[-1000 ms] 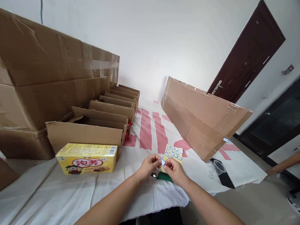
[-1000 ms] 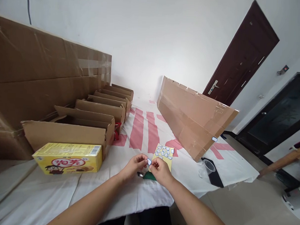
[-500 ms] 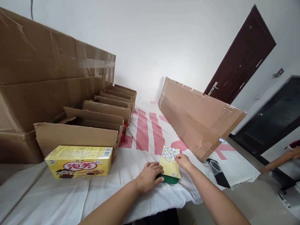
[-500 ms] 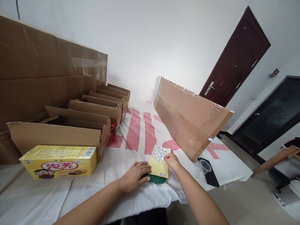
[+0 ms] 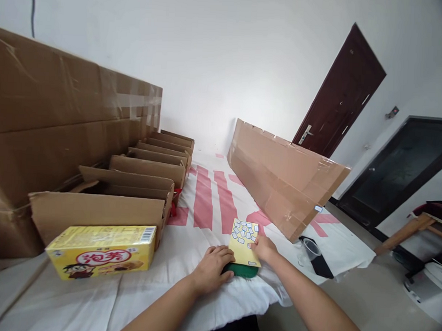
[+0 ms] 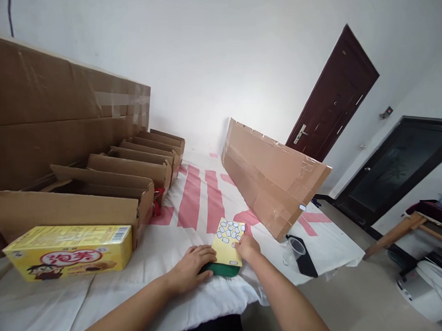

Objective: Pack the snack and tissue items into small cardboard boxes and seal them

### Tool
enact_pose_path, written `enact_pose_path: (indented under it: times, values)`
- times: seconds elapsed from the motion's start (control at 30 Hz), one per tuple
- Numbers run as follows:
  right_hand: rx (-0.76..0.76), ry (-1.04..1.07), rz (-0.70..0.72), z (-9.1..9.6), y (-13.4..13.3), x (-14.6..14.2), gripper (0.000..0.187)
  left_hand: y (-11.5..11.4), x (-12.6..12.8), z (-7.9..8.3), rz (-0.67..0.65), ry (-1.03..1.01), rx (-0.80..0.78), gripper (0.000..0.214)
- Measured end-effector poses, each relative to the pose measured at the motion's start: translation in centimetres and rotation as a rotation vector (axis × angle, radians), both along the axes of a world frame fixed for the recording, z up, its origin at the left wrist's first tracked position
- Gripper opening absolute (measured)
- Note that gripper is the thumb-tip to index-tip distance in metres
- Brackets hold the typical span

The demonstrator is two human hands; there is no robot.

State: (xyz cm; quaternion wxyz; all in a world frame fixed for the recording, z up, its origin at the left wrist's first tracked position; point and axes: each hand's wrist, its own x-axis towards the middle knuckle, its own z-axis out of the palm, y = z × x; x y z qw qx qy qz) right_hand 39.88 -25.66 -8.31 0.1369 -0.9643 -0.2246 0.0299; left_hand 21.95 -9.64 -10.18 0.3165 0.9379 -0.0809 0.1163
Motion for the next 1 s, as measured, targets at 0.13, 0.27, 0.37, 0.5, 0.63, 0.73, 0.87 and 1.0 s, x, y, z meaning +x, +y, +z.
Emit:
enact_pose_path:
  times: [0.13, 0.27, 0.37, 0.5, 0.63, 0.73, 0.87, 1.0]
  values:
    - [0.013, -0.080, 0.098, 0.5, 0.2, -1.2, 0.012, 0.0, -0.1, 0.1, 0.000, 0.001, 0.009, 0.030]
    - [0.040, -0.156, 0.232, 1.0, 1.3, -1.1, 0.032, 0.0, -0.1, 0.3, 0.003, 0.007, 0.011, 0.031]
    - [0.022, -0.167, 0.280, 0.9, 2.5, -0.2, 0.036, -0.1, -0.2, 0.3, 0.005, 0.013, 0.014, 0.031]
    - [0.010, -0.152, 0.314, 0.4, 3.6, 0.7, 0.039, 0.0, -0.1, 0.3, 0.013, 0.026, 0.016, 0.032]
    - [0.094, -0.190, 0.305, 0.7, 3.1, 1.1, 0.040, 0.1, 0.0, 0.2, 0.009, 0.047, 0.029, 0.034]
    - [0.208, -0.265, 0.226, 2.0, 0.9, 1.9, 0.031, 0.3, 0.1, 0.1, 0.008, 0.063, 0.048, 0.035]
    - [0.387, -0.394, -0.010, 4.7, -4.6, 3.8, 0.017, 0.5, 0.4, -0.2, 0.002, 0.053, 0.062, 0.034]
    - [0.560, -0.539, -0.266, 7.8, -10.5, 6.0, 0.025, 0.5, 0.5, -0.4, 0.008, 0.034, 0.063, 0.034]
